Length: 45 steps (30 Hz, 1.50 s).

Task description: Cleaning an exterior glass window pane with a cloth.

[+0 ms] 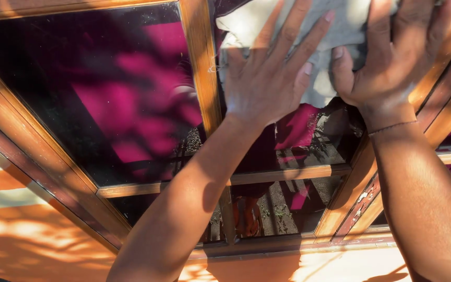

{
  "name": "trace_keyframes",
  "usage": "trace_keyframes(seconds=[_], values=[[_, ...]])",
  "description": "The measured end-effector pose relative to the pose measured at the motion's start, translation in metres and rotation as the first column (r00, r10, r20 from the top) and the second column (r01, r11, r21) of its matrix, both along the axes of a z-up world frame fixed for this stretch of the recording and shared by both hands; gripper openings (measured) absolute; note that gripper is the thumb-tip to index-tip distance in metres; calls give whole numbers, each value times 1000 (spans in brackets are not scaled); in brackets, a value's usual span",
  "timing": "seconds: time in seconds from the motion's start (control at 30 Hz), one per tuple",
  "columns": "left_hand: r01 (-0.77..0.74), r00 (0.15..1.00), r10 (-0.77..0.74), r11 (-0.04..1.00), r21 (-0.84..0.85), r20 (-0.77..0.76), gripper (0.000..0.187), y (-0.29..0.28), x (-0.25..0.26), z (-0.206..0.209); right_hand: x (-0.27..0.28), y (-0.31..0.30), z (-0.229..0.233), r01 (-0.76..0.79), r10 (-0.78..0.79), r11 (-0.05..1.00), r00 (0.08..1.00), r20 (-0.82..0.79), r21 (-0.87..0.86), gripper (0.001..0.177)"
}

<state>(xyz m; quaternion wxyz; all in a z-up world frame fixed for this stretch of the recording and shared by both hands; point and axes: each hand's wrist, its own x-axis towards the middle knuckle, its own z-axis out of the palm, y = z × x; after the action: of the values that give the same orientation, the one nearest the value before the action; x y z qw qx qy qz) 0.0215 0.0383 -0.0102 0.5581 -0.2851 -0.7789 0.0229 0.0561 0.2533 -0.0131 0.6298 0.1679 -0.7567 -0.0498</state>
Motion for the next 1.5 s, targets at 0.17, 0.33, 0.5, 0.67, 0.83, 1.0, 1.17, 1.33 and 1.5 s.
trace_keyframes(seconds=[0.17, 0.33, 0.5, 0.67, 0.83, 1.0, 1.17, 1.33, 1.5], values=[[-11, 1000, 11, 1000, 5, 5, 69, 18, -4, -23, -2, -1, -17, 128, -122, 984, 991, 56, -121, 75], [223, 969, -228, 973, 67, 96, 75, 18, -5, -71, -11, 18, -80, 126, -118, 984, 991, 67, -128, 78], [359, 907, -373, 928, 103, 198, 76, 16, -4, -147, 11, 9, -138, 152, -143, 985, 984, 107, -81, 61], [222, 861, -200, 975, 7, 468, 71, 16, 20, -188, 25, -1, -188, 177, -160, 980, 971, 181, -86, 62], [152, 676, -41, 985, -86, 736, 73, 10, 49, -200, 48, -28, -210, 268, -221, 955, 929, 298, -129, 62], [105, 800, -38, 991, -79, 599, 61, -10, 60, -226, 59, -61, -232, 300, -198, 911, 921, 336, -283, 55], [82, 816, -96, 995, 51, 570, 63, -42, 68, -232, 64, -97, -239, 79, 25, 927, 962, 271, -366, 53], [103, 892, -129, 991, 84, 433, 71, -66, 66, -240, 53, -131, -240, -63, 142, 932, 970, 198, -358, 57], [105, 837, -197, 973, 204, 511, 77, -57, 66, -225, 54, -136, -187, -370, 478, 865, 812, 335, -338, 54]])
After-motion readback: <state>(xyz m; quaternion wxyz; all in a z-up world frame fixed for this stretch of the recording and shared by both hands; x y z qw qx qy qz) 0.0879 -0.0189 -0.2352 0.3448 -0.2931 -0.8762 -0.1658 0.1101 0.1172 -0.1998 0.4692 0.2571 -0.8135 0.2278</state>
